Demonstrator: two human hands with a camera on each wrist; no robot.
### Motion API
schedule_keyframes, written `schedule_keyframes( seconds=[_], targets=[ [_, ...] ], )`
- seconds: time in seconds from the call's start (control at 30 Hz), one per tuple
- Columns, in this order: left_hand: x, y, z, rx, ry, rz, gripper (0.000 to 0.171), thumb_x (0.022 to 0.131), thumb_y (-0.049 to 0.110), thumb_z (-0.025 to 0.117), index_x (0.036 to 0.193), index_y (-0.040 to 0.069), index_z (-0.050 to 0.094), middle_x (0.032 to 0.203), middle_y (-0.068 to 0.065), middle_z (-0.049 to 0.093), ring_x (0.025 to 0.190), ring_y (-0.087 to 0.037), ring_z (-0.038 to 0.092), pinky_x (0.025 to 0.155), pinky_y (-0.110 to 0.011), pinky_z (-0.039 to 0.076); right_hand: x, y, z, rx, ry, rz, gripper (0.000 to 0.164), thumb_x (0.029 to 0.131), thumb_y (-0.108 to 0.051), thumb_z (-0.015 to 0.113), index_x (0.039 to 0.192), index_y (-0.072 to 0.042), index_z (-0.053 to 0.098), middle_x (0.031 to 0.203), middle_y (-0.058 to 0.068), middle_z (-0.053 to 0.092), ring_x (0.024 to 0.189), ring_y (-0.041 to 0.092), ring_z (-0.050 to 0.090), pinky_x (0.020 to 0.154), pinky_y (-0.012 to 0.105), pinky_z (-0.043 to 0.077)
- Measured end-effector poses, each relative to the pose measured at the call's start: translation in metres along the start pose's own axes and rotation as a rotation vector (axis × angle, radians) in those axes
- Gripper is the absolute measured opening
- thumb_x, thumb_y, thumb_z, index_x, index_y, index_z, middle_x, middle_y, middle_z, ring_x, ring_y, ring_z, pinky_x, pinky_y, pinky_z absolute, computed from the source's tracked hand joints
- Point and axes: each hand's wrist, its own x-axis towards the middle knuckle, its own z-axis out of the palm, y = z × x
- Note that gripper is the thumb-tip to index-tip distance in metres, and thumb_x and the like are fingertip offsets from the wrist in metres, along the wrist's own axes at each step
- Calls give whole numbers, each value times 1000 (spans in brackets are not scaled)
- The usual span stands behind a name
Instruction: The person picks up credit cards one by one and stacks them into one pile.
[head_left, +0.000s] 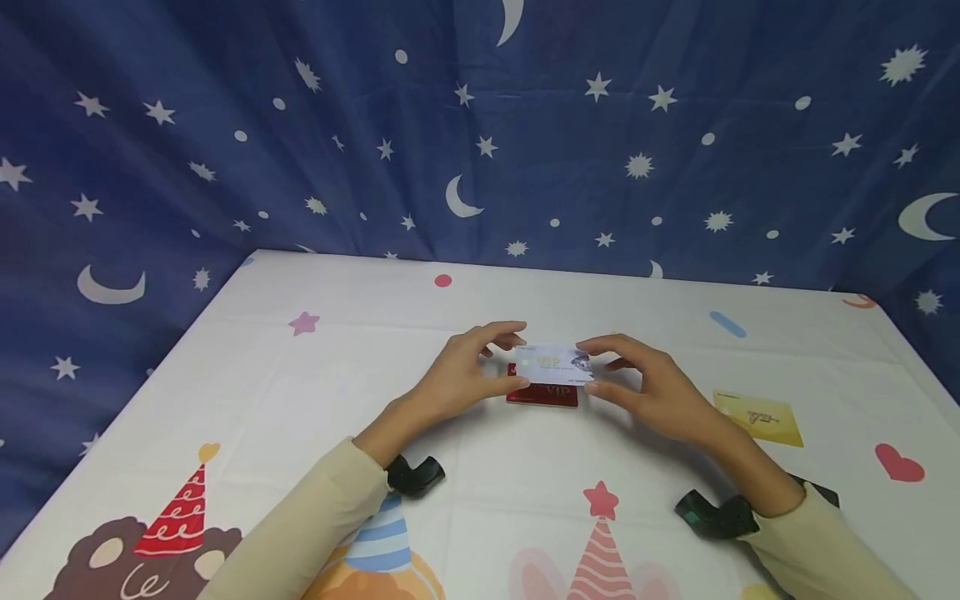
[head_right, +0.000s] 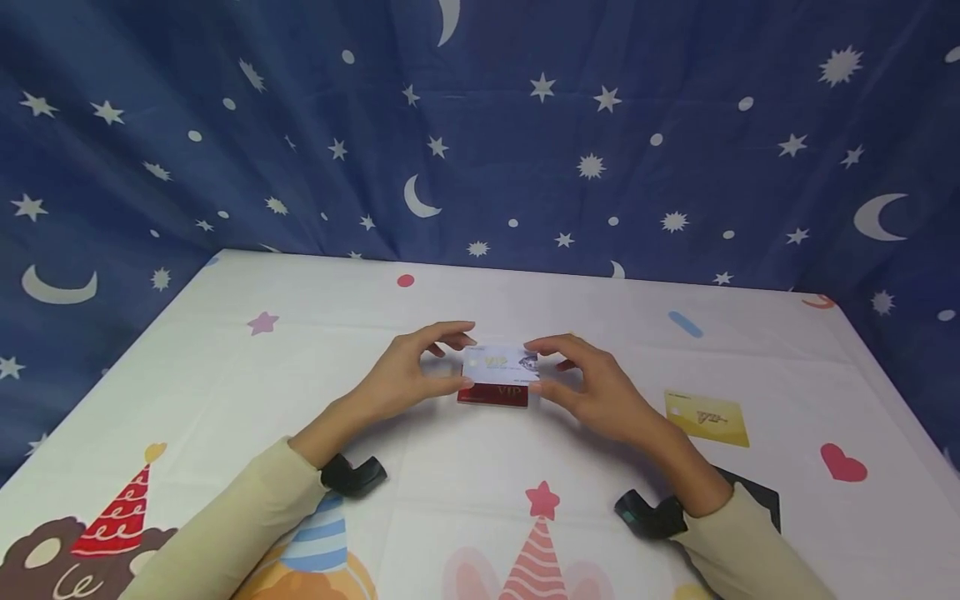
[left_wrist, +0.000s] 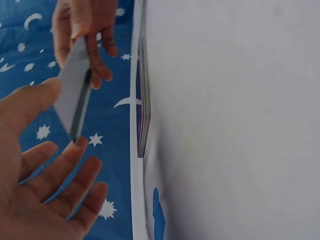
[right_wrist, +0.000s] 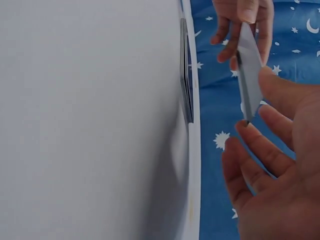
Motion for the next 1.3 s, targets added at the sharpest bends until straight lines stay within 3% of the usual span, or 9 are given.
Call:
schedule_keyframes(
  seconds=[0.5, 0.87, 1.07, 1.3],
  targets=[
    [-5, -21, 1, 33, -61, -72, 65, 75, 17, 82, 133, 11, 55, 114, 3, 64, 110, -17, 54, 97, -33, 40, 2, 3, 16, -43, -34, 76, 49, 82, -27, 77, 128, -23, 59, 126, -5, 57, 111, 18, 54, 94, 45, 42],
    [-5, -29, 6, 99, -59, -37, 66, 72, 21, 86, 131, 12, 58, 112, 4, 63, 105, -18, 52, 94, -36, 39, -1, 11, 25, -69, -23, 68, 50, 81, -20, 78, 127, -24, 59, 128, -3, 56, 118, 19, 51, 100, 44, 37],
    [-5, -31, 8, 119, -56, 5, 69, 70, 22, 87, 131, 12, 57, 111, 3, 65, 104, -18, 52, 95, -36, 37, -2, 12, 24, -89, -24, 55, 51, 79, -19, 80, 126, -24, 60, 128, -2, 56, 119, 19, 50, 98, 43, 39],
    [-6, -31, 8, 123, -63, 7, 67, 71, 19, 86, 131, 13, 57, 112, 2, 65, 107, -18, 51, 97, -36, 36, -2, 13, 26, -107, -19, 46, 53, 77, -18, 82, 125, -23, 61, 127, -4, 56, 116, 17, 50, 95, 39, 41]
  ],
)
